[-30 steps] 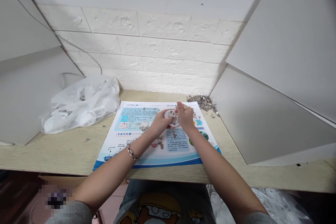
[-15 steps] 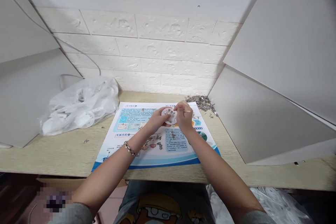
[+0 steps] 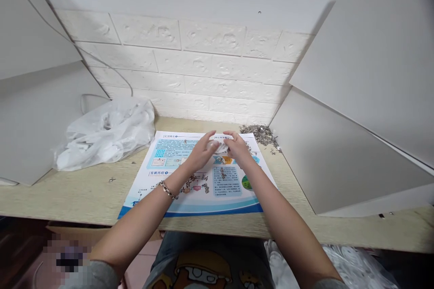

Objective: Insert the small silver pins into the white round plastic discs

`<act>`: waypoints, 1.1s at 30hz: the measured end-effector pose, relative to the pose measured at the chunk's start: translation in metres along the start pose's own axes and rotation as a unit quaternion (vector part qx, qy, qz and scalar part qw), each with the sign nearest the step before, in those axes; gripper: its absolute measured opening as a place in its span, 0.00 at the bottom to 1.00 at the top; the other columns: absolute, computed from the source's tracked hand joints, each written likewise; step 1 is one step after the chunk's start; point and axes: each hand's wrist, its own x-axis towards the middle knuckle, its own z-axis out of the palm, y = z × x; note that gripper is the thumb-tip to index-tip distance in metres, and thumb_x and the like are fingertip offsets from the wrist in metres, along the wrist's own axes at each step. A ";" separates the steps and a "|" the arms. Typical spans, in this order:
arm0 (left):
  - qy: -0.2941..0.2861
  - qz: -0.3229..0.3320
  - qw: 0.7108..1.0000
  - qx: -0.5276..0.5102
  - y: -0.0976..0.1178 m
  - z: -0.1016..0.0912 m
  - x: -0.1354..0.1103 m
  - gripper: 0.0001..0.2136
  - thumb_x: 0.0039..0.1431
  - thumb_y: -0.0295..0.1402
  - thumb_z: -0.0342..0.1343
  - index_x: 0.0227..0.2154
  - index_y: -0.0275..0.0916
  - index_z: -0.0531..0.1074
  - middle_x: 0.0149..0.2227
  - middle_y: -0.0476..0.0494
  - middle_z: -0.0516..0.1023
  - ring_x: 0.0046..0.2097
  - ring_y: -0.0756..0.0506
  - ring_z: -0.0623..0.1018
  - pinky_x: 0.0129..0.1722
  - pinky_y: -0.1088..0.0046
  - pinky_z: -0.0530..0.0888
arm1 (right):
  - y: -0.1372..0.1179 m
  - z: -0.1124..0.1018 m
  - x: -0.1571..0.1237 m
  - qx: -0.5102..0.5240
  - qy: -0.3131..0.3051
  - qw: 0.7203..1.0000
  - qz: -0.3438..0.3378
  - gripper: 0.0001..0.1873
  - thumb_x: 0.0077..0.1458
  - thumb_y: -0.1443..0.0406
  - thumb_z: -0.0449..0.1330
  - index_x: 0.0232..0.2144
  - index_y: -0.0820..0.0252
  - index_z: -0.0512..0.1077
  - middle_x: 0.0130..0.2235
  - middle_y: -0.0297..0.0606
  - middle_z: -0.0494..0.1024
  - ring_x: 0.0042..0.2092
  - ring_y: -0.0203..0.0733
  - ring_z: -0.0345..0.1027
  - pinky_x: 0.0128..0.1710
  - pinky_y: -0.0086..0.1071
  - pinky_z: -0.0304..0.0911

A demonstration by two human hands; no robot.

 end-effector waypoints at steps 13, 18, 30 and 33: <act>-0.021 0.172 0.964 0.199 -0.010 -0.008 0.005 0.17 0.56 0.27 0.47 0.48 0.42 0.66 0.45 0.41 0.71 0.46 0.45 0.70 0.43 0.70 0.66 | 0.001 -0.014 0.004 -0.277 -0.029 0.958 -0.072 0.14 0.41 0.60 0.55 0.31 0.61 0.70 0.18 0.27 0.57 0.21 0.30 0.51 0.20 0.24 0.46; -0.016 0.154 0.965 0.210 -0.009 -0.008 0.004 0.14 0.55 0.29 0.49 0.45 0.42 0.68 0.41 0.43 0.73 0.38 0.47 0.71 0.39 0.72 0.66 | 0.001 -0.010 0.001 -0.258 -0.043 0.961 -0.087 0.13 0.43 0.57 0.55 0.21 0.63 0.66 0.18 0.27 0.54 0.21 0.29 0.46 0.21 0.25 0.43; 0.143 -0.029 0.982 0.118 -0.005 -0.017 0.010 0.11 0.48 0.33 0.55 0.36 0.39 0.69 0.32 0.44 0.72 0.37 0.44 0.70 0.39 0.70 0.66 | 0.006 -0.009 0.002 -0.182 -0.075 0.980 -0.032 0.16 0.44 0.59 0.56 0.19 0.60 0.52 0.17 0.26 0.48 0.18 0.27 0.42 0.17 0.23 0.41; 0.101 -0.154 0.977 -0.105 -0.006 -0.020 0.015 0.12 0.45 0.33 0.57 0.34 0.36 0.67 0.33 0.43 0.71 0.35 0.46 0.71 0.35 0.72 0.70 | 0.000 -0.012 -0.003 -0.105 -0.182 0.976 0.058 0.21 0.49 0.47 0.50 0.23 0.59 0.54 0.17 0.25 0.46 0.17 0.26 0.36 0.15 0.23 0.36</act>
